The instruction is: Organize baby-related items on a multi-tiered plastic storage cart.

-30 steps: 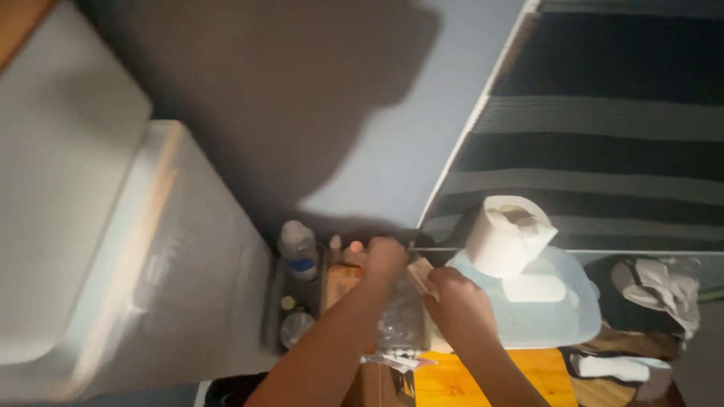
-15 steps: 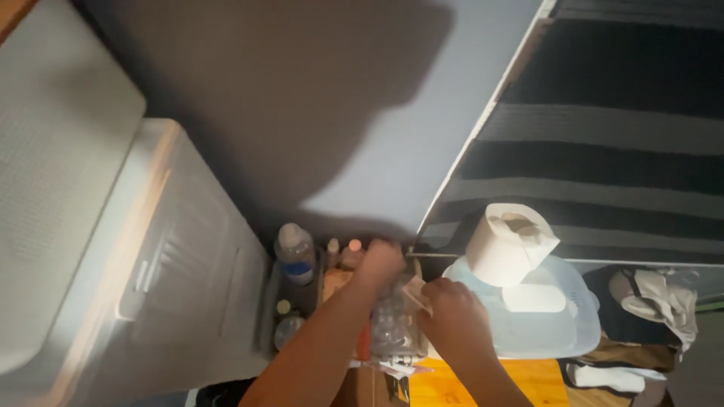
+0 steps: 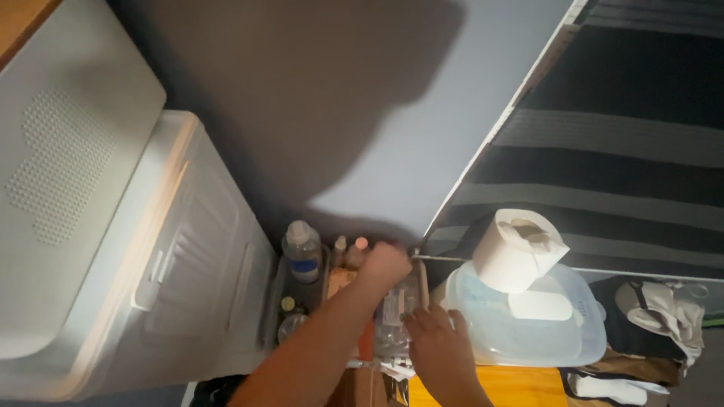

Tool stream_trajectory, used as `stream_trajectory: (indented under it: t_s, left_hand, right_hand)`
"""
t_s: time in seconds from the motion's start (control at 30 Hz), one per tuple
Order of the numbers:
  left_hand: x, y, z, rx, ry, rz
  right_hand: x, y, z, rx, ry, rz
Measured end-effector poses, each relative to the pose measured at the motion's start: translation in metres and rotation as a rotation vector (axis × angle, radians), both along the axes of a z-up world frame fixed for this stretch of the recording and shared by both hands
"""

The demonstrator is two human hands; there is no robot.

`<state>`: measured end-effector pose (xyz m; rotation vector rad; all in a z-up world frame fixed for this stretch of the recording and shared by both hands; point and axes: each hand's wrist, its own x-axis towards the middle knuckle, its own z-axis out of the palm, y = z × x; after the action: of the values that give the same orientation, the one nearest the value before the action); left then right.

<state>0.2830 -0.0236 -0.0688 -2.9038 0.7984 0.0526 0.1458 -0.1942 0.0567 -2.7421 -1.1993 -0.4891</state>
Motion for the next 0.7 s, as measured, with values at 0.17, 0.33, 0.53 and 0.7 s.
stream_trajectory:
  t_s: [0.17,0.33,0.53,0.7]
  left_hand:
    - [-0.026,-0.011,0.061,-0.156,-0.099,0.192]
    - [-0.116,0.008,0.174,-0.389,0.035,0.557]
    - [-0.206,0.04,0.209,-0.647,0.092,0.783]
    - [-0.235,0.054,0.182,-0.604,0.156,0.889]
  right_hand:
    - [0.002,0.006,-0.014,0.055,0.453,-0.135]
    - [0.02,0.025,-0.019,0.021,0.474,-0.289]
    - [0.063,0.049,-0.027,-0.062,0.427,-0.369]
    - [0.095,0.044,-0.052,0.113,0.19,-0.123]
